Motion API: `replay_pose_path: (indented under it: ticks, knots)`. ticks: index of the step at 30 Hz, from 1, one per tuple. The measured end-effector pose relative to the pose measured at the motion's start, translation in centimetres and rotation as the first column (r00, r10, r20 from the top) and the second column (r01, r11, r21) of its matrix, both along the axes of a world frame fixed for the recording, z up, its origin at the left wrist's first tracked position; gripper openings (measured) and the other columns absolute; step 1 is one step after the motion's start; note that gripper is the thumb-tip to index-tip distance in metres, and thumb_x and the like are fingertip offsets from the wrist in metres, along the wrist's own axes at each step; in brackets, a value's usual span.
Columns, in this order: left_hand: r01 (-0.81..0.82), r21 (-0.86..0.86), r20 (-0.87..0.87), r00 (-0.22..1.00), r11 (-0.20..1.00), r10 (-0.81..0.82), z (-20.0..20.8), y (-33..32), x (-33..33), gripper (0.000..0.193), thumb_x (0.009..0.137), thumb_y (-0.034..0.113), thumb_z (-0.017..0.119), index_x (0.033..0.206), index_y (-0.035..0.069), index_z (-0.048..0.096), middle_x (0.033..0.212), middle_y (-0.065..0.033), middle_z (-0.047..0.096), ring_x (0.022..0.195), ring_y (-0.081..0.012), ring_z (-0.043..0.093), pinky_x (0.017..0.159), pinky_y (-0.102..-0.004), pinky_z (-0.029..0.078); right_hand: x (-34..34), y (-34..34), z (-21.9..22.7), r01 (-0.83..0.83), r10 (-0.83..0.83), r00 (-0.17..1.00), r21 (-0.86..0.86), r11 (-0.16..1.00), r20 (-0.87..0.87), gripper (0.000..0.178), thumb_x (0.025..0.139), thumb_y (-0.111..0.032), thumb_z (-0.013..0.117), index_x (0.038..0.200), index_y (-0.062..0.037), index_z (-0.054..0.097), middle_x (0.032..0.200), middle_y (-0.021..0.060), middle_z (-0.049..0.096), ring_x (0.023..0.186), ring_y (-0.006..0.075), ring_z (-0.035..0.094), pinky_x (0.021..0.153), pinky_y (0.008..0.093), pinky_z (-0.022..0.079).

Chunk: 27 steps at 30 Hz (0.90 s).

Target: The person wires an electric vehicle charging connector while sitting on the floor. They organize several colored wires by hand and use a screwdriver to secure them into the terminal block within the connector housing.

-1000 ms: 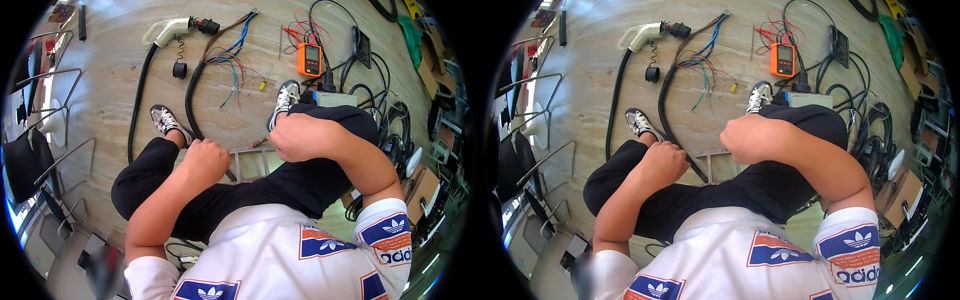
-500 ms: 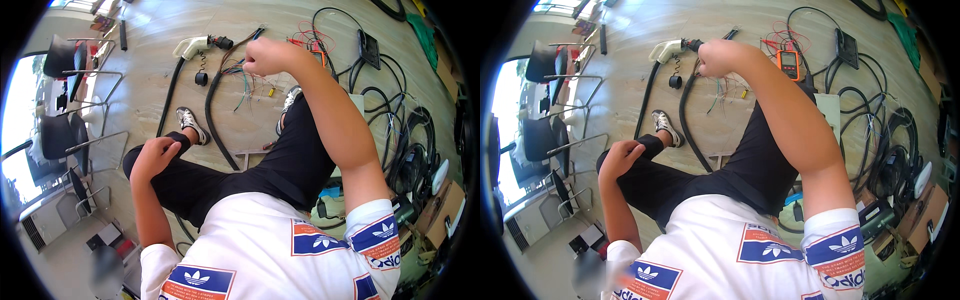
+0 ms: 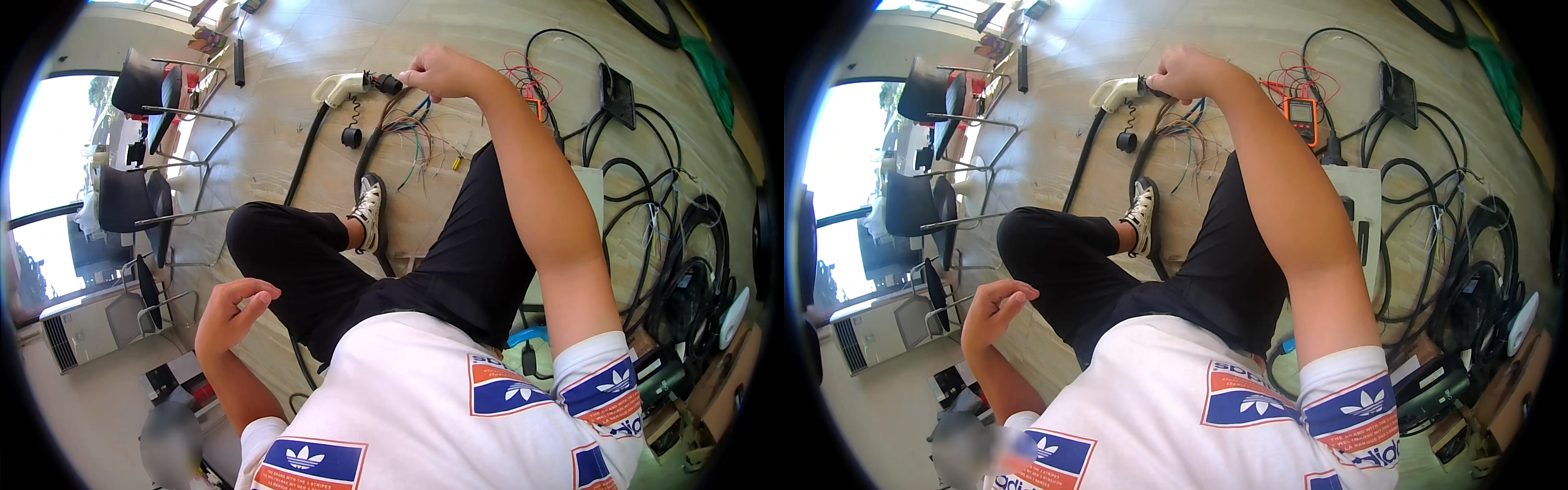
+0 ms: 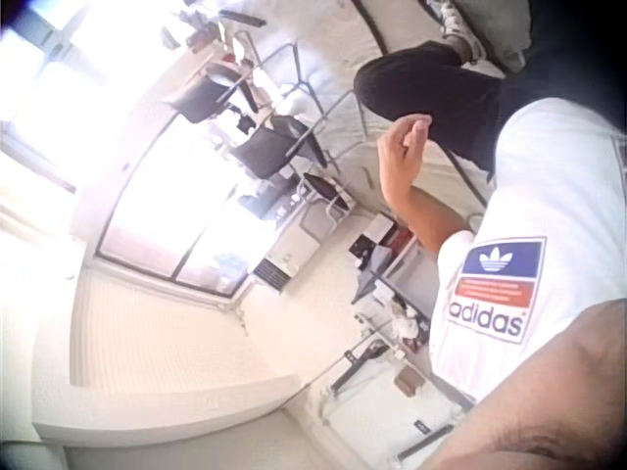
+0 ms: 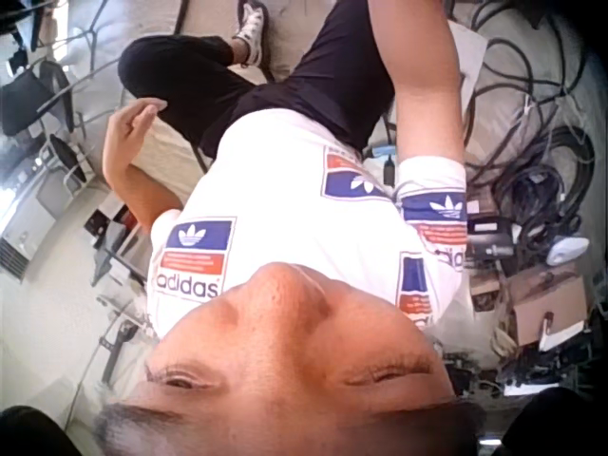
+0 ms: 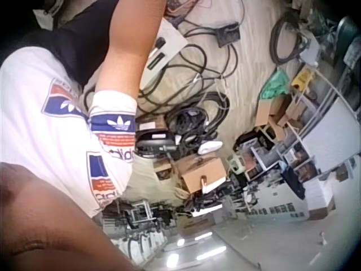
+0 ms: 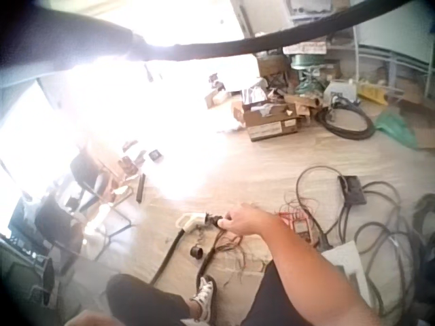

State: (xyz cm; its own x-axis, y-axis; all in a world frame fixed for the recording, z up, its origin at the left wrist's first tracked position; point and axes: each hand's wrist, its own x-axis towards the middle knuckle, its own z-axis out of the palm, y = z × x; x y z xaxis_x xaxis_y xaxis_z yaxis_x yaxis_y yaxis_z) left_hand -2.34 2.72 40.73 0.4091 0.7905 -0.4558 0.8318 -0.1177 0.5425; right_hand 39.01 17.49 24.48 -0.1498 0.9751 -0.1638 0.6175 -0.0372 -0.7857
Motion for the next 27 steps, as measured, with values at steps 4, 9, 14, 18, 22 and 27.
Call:
replay_pose_path:
  ticks: [4, 9, 14, 18, 22, 27]
  knots:
    - [0.068, 0.104, -0.033, 0.997, 0.992, -0.065, -0.1, 2.0, 0.6, 0.019, 0.094, 0.012, 0.058, 0.096, -0.003, 0.07, 0.083, -0.0091, 0.069, 0.076, -0.0122, 0.063, 0.069, -0.0237, 0.048, -0.2, 0.5, -0.3, 0.013, -0.013, 1.0, -0.024, 1.0, 0.008, 0.043, 0.095, -0.036, 0.055, 0.073, 0.0, 0.06, 0.058, 0.0041, 0.054, 0.057, 0.0157, 0.062, 0.056, 0.0343, 0.047]
    - [-0.34, 0.095, 0.325, 0.899, 0.935, 0.294, -5.1, 3.6, -6.8, 0.022, 0.099, 0.016, 0.055, 0.1, -0.003, 0.066, 0.088, -0.0061, 0.069, 0.074, -0.0108, 0.061, 0.069, -0.0227, 0.047, -1.4, 0.8, -0.1, -0.096, 0.097, 0.995, -0.048, 0.994, 0.021, 0.045, 0.096, -0.037, 0.054, 0.067, -0.0019, 0.052, 0.057, 0.0036, 0.051, 0.057, 0.0156, 0.062, 0.055, 0.034, 0.046]
    - [-0.706, -0.188, 0.321, 0.613, 0.683, 0.722, -17.9, 5.0, -14.2, 0.023, 0.099, 0.023, 0.056, 0.109, 0.003, 0.063, 0.086, -0.0029, 0.067, 0.068, -0.0071, 0.058, 0.062, -0.0225, 0.047, -0.9, 0.5, -0.5, -0.105, 0.108, 0.994, -0.102, 0.989, 0.025, 0.047, 0.097, -0.037, 0.052, 0.066, -0.0022, 0.048, 0.056, 0.0034, 0.048, 0.057, 0.0133, 0.059, 0.054, 0.0326, 0.044]
    - [-0.634, -0.396, 0.253, 0.62, 0.664, 0.743, -31.2, 3.3, -17.8, 0.034, 0.096, 0.03, 0.059, 0.113, 0.001, 0.059, 0.095, -0.0089, 0.068, 0.086, -0.0185, 0.066, 0.075, -0.031, 0.052, -1.6, -0.5, 0.4, -0.116, 0.117, 0.993, -0.087, 0.989, 0.004, 0.046, 0.098, -0.033, 0.052, 0.065, -0.0003, 0.047, 0.057, 0.0034, 0.047, 0.054, 0.012, 0.051, 0.053, 0.0322, 0.041]
    - [-0.512, -0.31, 0.214, 0.783, 0.801, 0.584, -42.6, 2.3, -14.7, 0.036, 0.095, 0.029, 0.057, 0.115, -0.001, 0.057, 0.102, -0.0159, 0.068, 0.095, -0.0287, 0.067, 0.082, -0.038, 0.053, -1.8, -2.0, 1.3, -0.059, 0.064, 0.993, -0.058, 0.997, 0.097, 0.04, 0.095, -0.03, 0.055, 0.077, 0.0057, 0.054, 0.059, 0.0103, 0.047, 0.055, 0.0188, 0.041, 0.055, 0.0367, 0.038]
    - [-0.527, -0.327, -0.176, 0.849, 0.784, 0.497, -52.5, 4.4, -9.4, 0.036, 0.095, 0.029, 0.056, 0.116, -0.001, 0.055, 0.106, -0.0197, 0.067, 0.099, -0.0332, 0.066, 0.084, -0.0411, 0.052, -1.0, -3.8, 1.2, 0.056, -0.023, 0.989, -0.223, 0.973, 0.148, 0.037, 0.095, -0.024, 0.055, 0.068, 0.0011, 0.054, 0.059, 0.0011, 0.051, 0.054, 0.0078, 0.045, 0.05, 0.0267, 0.036]
